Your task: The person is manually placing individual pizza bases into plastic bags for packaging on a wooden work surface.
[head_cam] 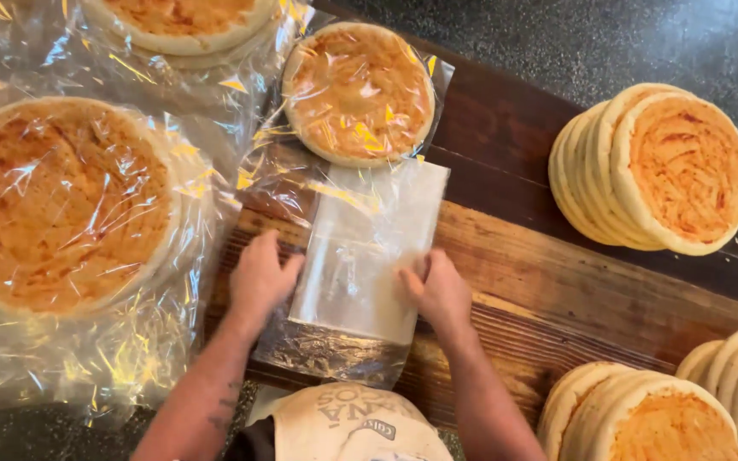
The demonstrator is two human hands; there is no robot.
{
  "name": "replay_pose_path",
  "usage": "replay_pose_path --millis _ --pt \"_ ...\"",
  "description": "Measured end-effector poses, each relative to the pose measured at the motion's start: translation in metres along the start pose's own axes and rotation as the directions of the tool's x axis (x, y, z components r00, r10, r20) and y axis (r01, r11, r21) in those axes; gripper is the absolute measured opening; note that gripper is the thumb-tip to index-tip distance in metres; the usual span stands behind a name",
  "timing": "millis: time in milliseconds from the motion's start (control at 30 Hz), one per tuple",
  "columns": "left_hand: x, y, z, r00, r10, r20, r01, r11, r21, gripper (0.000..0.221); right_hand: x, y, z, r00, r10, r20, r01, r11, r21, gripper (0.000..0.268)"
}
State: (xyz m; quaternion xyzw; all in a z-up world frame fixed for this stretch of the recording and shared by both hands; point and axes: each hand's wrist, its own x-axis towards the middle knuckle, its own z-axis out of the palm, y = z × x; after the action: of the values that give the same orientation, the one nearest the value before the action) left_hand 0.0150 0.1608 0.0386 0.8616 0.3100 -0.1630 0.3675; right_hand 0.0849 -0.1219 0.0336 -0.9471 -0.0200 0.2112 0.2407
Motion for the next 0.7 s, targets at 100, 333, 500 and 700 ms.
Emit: replay_pose_path --millis 100,333,500,700 --pt "0.006 -0.024 0.054 0.996 0.055 0.072 -0.069 0.974 0.214 0.064 -0.01 0.037 0.028 0.982 0.17 0.079 -0.158 0.978 -0.137 0.051" --pt "-0.031 -0.023 0.149 0.927 0.226 0.299 -0.301 0.925 0.232 0.03 -0.083 0.113 0.024 0.957 0.267 0.113 -0.23 0.936 -0.265 0.029" --pt "-0.045 0.03 0.199 0.921 0.142 0.362 -0.143 0.989 -0.026 0.03 -0.08 0.184 0.007 0.966 0.215 -0.141 -0.246 0.932 -0.267 0.028" --pt "-0.107 0.075 0.2 0.496 0.851 -0.171 -0.635 0.49 0.598 0.073 -0.099 0.195 -0.055 0.887 0.062 -0.457 -0.048 0.998 0.043 0.011"
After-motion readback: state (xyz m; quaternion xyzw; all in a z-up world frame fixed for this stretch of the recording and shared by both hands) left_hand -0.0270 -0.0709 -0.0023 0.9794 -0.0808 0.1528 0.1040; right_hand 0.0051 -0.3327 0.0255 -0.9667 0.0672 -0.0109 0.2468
